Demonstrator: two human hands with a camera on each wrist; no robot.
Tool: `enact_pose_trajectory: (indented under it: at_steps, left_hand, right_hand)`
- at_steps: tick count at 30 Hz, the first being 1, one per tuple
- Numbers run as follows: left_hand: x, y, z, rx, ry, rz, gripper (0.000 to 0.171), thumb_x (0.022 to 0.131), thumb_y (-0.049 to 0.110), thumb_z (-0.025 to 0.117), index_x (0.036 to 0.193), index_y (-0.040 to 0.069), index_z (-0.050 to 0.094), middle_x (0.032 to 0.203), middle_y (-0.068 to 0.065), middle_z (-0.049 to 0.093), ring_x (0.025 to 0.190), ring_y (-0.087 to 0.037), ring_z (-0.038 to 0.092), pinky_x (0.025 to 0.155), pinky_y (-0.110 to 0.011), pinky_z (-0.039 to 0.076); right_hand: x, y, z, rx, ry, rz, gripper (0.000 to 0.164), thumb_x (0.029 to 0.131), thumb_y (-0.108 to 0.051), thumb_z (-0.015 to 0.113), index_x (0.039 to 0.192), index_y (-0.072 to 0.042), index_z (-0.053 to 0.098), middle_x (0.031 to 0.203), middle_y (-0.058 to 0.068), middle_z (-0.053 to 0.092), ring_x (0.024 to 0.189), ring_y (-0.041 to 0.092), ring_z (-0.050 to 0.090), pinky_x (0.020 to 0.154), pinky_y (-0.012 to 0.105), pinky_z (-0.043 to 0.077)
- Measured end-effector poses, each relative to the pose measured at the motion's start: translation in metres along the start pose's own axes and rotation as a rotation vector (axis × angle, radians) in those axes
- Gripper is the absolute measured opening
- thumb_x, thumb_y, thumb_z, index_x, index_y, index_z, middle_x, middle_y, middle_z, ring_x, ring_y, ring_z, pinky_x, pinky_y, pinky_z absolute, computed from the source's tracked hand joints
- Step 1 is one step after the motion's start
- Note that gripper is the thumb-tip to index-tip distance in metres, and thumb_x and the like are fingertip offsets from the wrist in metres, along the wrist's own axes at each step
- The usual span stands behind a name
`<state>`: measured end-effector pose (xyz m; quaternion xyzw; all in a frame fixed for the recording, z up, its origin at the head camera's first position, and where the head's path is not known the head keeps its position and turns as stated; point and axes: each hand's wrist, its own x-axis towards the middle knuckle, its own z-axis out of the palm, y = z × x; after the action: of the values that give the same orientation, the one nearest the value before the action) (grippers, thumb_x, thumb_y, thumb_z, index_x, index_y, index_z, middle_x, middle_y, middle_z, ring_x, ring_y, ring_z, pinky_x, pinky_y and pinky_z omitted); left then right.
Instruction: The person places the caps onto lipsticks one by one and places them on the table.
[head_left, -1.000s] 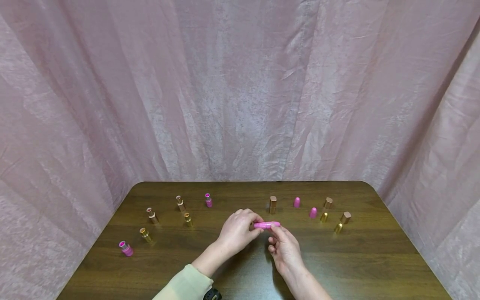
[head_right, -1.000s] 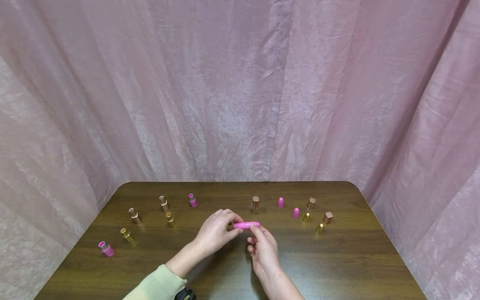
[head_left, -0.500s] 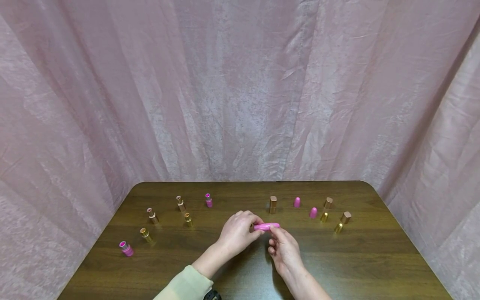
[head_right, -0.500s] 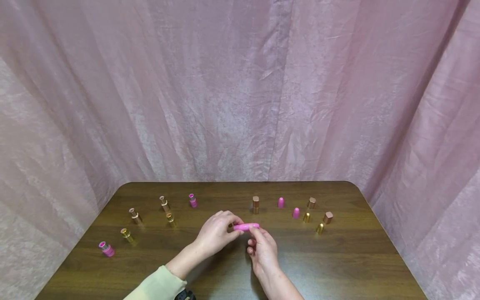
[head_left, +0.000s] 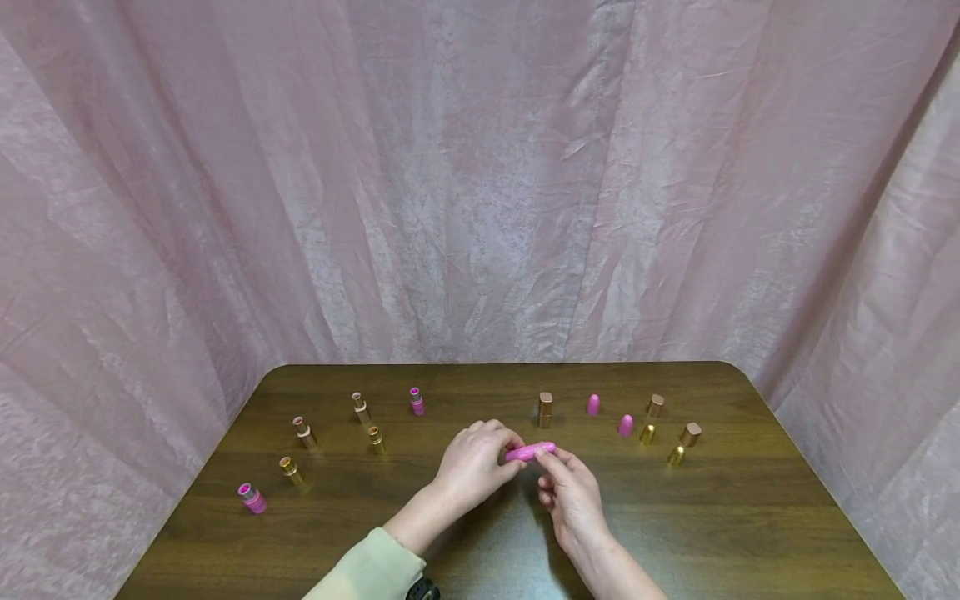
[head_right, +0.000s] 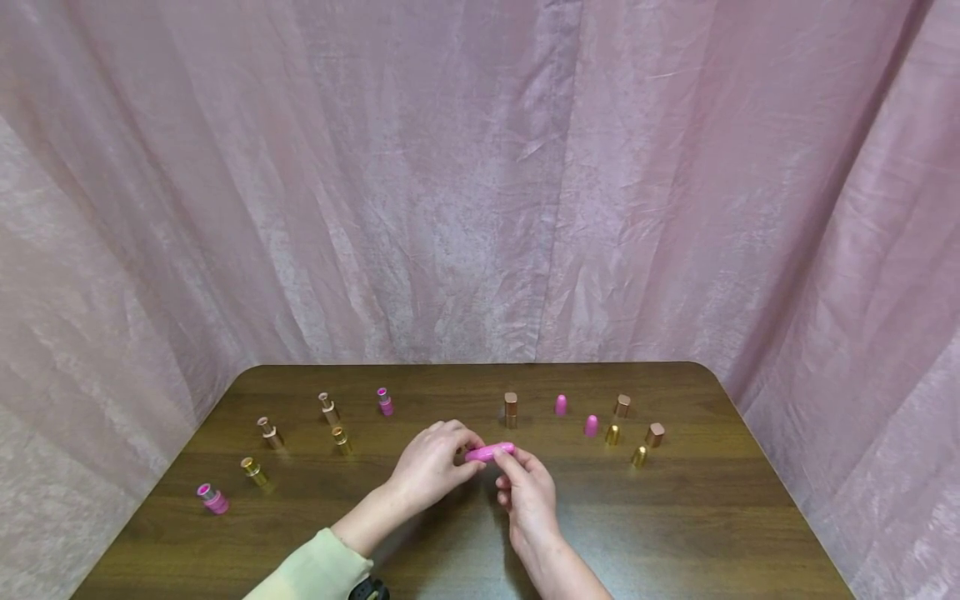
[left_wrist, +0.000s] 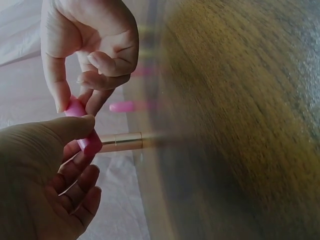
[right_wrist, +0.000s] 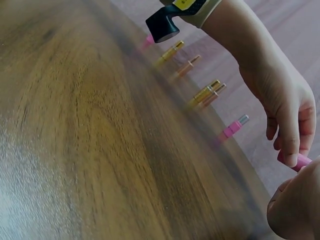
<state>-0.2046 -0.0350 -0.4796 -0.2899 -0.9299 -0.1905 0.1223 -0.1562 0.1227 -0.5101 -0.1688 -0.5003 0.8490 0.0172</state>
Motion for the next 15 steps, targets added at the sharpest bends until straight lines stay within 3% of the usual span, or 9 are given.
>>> enact_pose_trajectory:
  at_steps: [15]
  left_hand:
    - [0.013,-0.014,0.014,0.018,-0.006,0.012,0.017,0.084,0.032,0.082,0.097,0.023,0.076,0.094,0.01,0.069,0.086,-0.013,0.061,0.075,-0.034,0.05]
  right_hand:
    - [0.002,-0.01,-0.005,-0.109,-0.041,-0.033,0.025,0.095,-0.012,0.07,0.119,-0.003,0.069,0.096,0.0,0.07,0.067,0.007,0.057,0.055,0.02,0.04]
